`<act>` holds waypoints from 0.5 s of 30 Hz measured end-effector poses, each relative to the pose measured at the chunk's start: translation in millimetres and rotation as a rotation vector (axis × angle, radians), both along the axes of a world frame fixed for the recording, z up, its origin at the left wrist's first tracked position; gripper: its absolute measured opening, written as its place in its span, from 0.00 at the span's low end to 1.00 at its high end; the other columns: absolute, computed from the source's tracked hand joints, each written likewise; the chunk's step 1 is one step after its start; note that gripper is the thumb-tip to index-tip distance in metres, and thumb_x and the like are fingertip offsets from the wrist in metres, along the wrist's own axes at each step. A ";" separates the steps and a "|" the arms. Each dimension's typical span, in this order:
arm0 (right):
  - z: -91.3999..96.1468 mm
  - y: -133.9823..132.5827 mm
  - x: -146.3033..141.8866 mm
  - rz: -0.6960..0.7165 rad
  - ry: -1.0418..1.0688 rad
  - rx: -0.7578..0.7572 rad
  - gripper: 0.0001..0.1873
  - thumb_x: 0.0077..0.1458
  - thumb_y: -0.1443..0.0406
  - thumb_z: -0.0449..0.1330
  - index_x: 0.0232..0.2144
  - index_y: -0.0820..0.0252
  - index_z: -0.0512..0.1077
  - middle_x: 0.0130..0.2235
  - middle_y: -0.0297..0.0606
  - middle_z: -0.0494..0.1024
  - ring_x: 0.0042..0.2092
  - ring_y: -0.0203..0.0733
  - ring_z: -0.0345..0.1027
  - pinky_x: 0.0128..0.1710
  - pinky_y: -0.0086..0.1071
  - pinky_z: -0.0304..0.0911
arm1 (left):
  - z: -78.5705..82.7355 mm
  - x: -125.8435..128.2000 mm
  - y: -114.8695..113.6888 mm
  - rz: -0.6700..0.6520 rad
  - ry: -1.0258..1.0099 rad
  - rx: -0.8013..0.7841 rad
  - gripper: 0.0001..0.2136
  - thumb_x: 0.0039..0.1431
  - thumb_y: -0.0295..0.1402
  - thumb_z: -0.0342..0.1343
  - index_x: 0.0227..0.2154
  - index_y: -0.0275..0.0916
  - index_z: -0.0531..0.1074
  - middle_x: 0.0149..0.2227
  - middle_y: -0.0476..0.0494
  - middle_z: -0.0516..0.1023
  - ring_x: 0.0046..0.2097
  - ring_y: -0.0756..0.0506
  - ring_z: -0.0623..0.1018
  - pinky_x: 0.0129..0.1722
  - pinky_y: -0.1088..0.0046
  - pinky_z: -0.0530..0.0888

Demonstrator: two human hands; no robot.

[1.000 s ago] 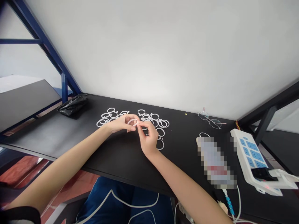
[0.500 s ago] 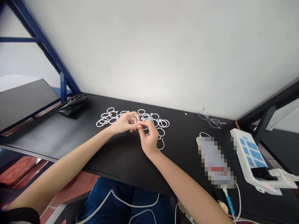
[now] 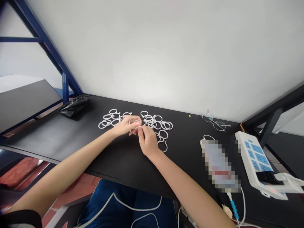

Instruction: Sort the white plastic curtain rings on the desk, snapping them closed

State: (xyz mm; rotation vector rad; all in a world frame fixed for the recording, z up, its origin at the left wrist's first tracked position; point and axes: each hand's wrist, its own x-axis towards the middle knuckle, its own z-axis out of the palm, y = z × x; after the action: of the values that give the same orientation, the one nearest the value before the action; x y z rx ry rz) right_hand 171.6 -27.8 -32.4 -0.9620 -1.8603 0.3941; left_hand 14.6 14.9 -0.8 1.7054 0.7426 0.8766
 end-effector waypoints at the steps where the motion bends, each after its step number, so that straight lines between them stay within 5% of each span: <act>1: -0.4 -0.2 -0.1 0.005 -0.020 0.019 0.18 0.68 0.64 0.45 0.25 0.56 0.63 0.25 0.33 0.70 0.28 0.38 0.65 0.31 0.33 0.61 | -0.2 0.0 0.3 -0.012 -0.002 -0.006 0.21 0.59 0.51 0.54 0.28 0.34 0.68 0.15 0.52 0.68 0.15 0.54 0.67 0.16 0.81 0.64; 15: -3.8 -0.2 0.0 -0.002 -0.101 0.033 0.19 0.68 0.62 0.43 0.24 0.56 0.60 0.21 0.31 0.66 0.24 0.37 0.62 0.27 0.32 0.58 | 1.0 0.1 -0.1 -0.018 0.018 -0.020 0.23 0.61 0.50 0.50 0.22 0.35 0.67 0.11 0.58 0.57 0.13 0.56 0.62 0.23 0.76 0.74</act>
State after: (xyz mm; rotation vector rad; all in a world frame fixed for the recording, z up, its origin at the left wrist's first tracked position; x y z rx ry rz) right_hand 171.7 -28.0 -36.2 -0.9771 -1.9506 0.3179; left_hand 14.7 14.8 0.2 1.7019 0.7442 0.8397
